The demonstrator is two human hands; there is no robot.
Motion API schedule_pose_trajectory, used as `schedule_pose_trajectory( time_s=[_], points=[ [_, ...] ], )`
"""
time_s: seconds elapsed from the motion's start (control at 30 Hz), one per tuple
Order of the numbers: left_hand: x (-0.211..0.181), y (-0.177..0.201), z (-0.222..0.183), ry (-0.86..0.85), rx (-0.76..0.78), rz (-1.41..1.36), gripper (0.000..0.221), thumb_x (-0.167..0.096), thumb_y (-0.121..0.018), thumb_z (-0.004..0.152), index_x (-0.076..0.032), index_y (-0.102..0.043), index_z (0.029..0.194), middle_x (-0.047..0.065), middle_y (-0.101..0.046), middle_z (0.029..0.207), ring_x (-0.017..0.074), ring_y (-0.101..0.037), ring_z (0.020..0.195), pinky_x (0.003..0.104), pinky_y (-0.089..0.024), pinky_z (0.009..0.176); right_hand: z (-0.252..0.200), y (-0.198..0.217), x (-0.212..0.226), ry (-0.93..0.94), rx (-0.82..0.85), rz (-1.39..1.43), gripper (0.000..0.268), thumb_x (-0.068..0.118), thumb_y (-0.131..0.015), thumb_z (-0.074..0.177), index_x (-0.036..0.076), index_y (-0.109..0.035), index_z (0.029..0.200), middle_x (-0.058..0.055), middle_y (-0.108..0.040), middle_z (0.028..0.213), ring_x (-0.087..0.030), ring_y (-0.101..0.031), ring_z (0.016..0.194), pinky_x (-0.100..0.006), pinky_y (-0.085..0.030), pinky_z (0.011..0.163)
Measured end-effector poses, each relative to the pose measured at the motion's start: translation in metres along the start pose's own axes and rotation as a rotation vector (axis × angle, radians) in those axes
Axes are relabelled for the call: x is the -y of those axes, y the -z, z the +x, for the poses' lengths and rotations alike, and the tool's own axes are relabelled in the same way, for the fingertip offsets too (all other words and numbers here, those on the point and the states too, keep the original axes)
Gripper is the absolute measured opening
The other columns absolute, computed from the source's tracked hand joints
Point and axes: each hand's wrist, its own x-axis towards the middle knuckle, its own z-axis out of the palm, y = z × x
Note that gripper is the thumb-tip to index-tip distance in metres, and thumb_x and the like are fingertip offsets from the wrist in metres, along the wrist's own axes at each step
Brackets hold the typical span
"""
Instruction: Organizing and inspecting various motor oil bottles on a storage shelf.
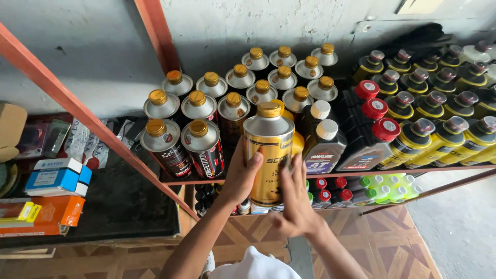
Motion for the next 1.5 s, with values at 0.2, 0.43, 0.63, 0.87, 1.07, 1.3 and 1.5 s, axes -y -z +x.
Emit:
schedule_pose_trajectory(
  time_s=[0.2, 0.43, 0.63, 0.87, 1.07, 1.3, 1.5],
  points=[
    [-0.012, -0.018, -0.013, 0.082, 0.023, -0.092, 0.078, -0.043, -0.059, 0.102, -0.003, -0.029, 0.161, 0.023, -0.047, 0.152, 0.0293, -0.044, 0.139, 0.054, -0.036, 0.116, 0.057, 0.031, 0.002, -0.085, -0.045, 0.001, 0.105, 0.068, -0.043, 0.094, -0.009, -0.018, 0.162, -0.034, 0.000, 0.170, -0.051, 0.006, 0.157, -0.060, 0.002, 0.127],
    [-0.037, 0.002, -0.011, 0.096, 0.047, -0.101, 0.056, -0.048, -0.032, 0.108, -0.003, -0.049, 0.138, 0.008, -0.060, 0.123, 0.0137, -0.053, 0.106, 0.033, -0.043, 0.096, 0.001, 0.007, 0.048, 0.004, 0.268, -0.181, 0.087, 0.059, -0.059, 0.086, 0.002, -0.050, 0.151, -0.017, -0.038, 0.163, -0.039, -0.026, 0.155, -0.058, -0.014, 0.126],
    [-0.030, -0.002, -0.024, 0.130, 0.065, -0.139, 0.051, -0.046, -0.036, 0.108, -0.004, -0.050, 0.133, 0.009, -0.060, 0.114, 0.0144, -0.053, 0.098, 0.035, -0.044, 0.091, 0.009, 0.014, 0.032, -0.080, 0.034, -0.015, 0.083, 0.055, -0.031, 0.104, -0.003, -0.022, 0.162, -0.026, -0.001, 0.172, -0.039, 0.000, 0.163, -0.060, 0.001, 0.134],
    [0.002, -0.006, -0.030, 0.112, 0.031, -0.336, 0.061, -0.044, -0.027, 0.110, -0.006, -0.036, 0.156, 0.013, -0.049, 0.151, 0.0202, -0.049, 0.133, 0.039, -0.036, 0.115, 0.040, 0.036, 0.031, 0.018, 0.292, -0.134, 0.092, 0.059, -0.055, 0.085, 0.000, -0.044, 0.155, -0.022, -0.029, 0.167, -0.042, -0.023, 0.157, -0.063, -0.011, 0.129],
    [-0.007, 0.003, -0.024, 0.197, 0.035, -0.361, 0.071, -0.030, -0.073, 0.089, -0.003, -0.046, 0.148, 0.015, -0.064, 0.130, 0.0221, -0.062, 0.111, 0.038, -0.049, 0.099, 0.006, 0.022, 0.034, -0.113, 0.047, 0.345, 0.084, 0.053, -0.037, 0.104, 0.008, -0.010, 0.169, -0.014, 0.000, 0.177, -0.038, 0.010, 0.165, -0.064, 0.002, 0.137],
    [0.006, -0.020, -0.033, 0.325, -0.021, -0.378, 0.071, -0.031, -0.069, 0.090, -0.006, -0.043, 0.151, 0.014, -0.062, 0.128, 0.0199, -0.058, 0.107, 0.037, -0.047, 0.093, 0.033, 0.047, 0.023, -0.096, 0.053, 0.095, 0.089, 0.061, -0.039, 0.099, 0.000, -0.027, 0.162, -0.026, -0.007, 0.173, -0.046, -0.002, 0.165, -0.067, -0.003, 0.135],
    [0.004, -0.006, -0.020, 0.204, -0.055, -0.262, 0.065, -0.045, -0.061, 0.094, -0.002, -0.050, 0.141, 0.011, -0.062, 0.121, 0.0175, -0.054, 0.105, 0.035, -0.044, 0.097, -0.028, 0.027, 0.022, -0.006, 0.117, 0.174, 0.086, 0.048, -0.050, 0.096, 0.001, -0.025, 0.164, -0.027, 0.006, 0.173, -0.043, -0.010, 0.163, -0.059, -0.021, 0.134]
  ],
)
